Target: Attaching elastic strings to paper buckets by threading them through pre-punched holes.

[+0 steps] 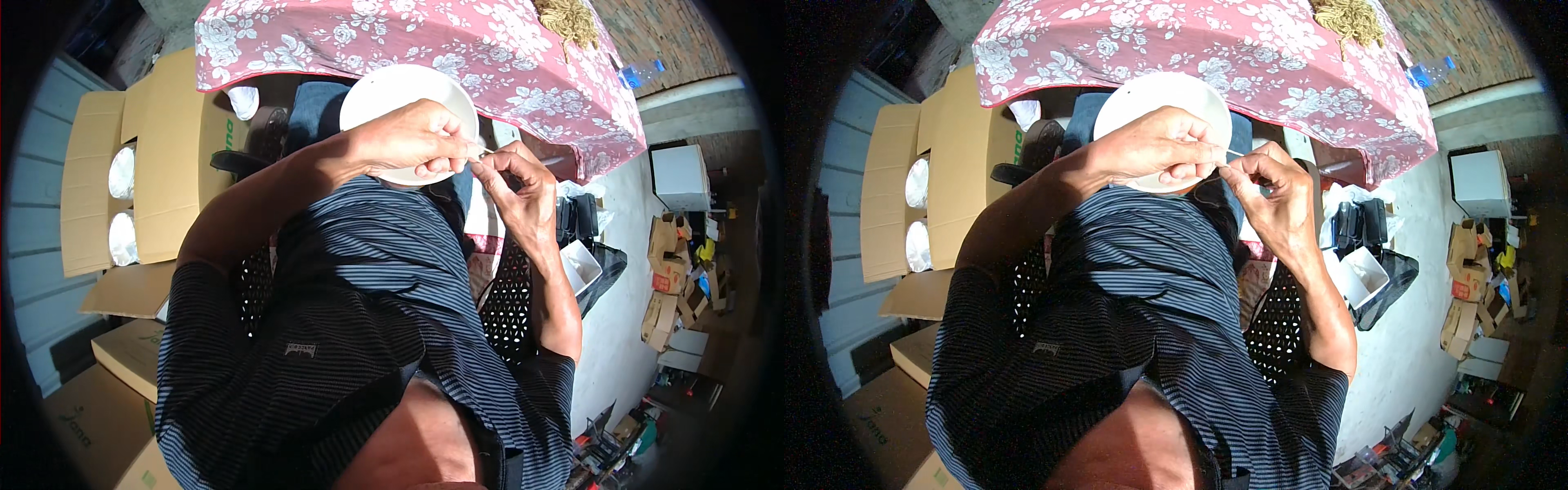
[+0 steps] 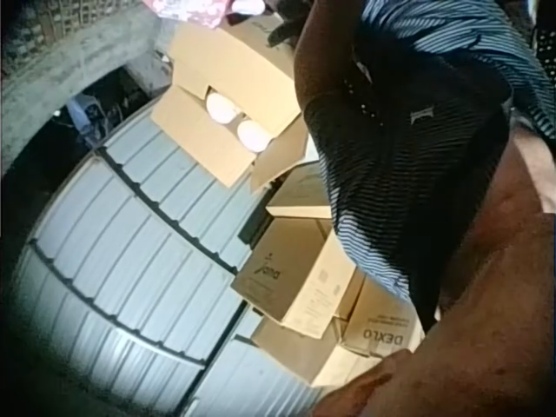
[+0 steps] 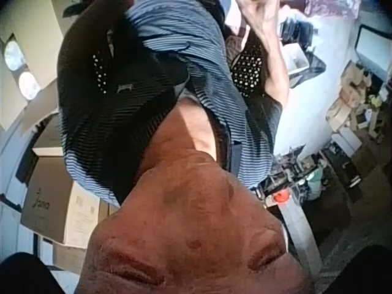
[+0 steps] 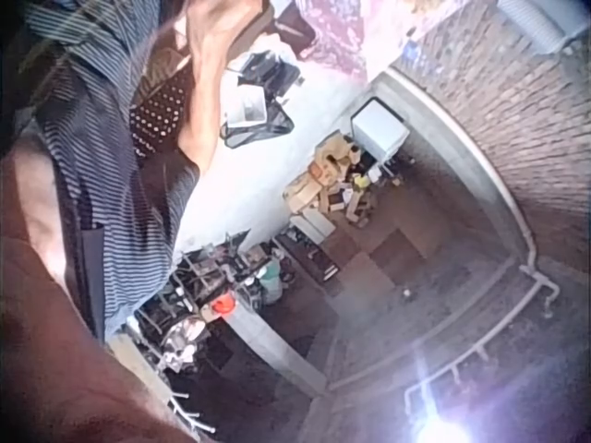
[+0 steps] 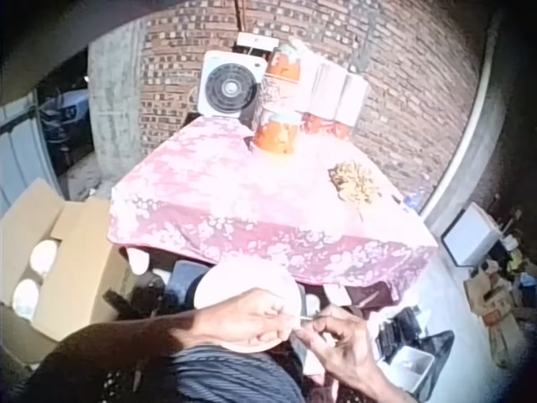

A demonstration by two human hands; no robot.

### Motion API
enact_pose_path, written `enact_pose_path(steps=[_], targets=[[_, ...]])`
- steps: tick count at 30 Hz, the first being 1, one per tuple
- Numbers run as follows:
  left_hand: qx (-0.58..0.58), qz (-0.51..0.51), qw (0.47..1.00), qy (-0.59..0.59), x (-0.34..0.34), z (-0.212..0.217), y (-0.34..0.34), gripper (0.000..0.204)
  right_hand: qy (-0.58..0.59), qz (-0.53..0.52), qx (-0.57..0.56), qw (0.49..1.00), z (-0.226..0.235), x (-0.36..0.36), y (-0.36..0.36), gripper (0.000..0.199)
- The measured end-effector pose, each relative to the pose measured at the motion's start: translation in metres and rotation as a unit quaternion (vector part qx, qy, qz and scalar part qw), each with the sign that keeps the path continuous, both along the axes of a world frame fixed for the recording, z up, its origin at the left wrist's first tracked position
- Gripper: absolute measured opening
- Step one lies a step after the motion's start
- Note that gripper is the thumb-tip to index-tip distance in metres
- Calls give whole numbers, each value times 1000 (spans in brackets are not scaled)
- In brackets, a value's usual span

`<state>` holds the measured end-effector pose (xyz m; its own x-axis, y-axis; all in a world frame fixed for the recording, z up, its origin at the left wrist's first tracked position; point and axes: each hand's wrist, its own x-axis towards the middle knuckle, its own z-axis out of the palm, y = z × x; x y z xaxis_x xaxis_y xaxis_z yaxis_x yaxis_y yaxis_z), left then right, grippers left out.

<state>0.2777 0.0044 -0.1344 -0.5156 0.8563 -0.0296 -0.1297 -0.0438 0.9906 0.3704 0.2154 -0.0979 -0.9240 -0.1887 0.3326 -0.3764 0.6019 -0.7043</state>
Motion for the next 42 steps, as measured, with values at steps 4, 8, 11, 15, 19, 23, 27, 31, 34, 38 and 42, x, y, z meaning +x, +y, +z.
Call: enact_pose_path(steps=[4,8,11,15,19,23,27,31,34,38,42], targets=[[97,19,993,-67,2,-1,1,18,-8,12,53,999,2,6,0,9],[132,28,990,-49,8,2,1,19,-76,10,83,994,6,17,-6,10],[26,71,987,140,16,12,-1,28,-90,17,33,995,7,17,-4,12],[44,72,976,203,19,11,0,28,-146,2,-52,988,9,19,-3,17],[23,115,967,226,28,13,5,18,-197,-6,-9,980,17,18,0,19],[33,137,969,204,23,7,3,14,-184,-17,-49,982,14,17,1,21],[45,96,983,150,17,4,4,13,-201,-21,-103,974,8,13,5,23],[87,63,992,60,12,-3,2,17,-206,-26,-164,964,-1,9,3,22],[84,58,993,52,10,-4,1,18,-214,-12,-188,959,-7,9,2,20],[72,51,993,82,12,1,0,18,-230,-34,-205,951,-15,7,4,13],[67,70,993,72,13,-2,2,20,-212,-30,-220,952,-19,8,2,12]])
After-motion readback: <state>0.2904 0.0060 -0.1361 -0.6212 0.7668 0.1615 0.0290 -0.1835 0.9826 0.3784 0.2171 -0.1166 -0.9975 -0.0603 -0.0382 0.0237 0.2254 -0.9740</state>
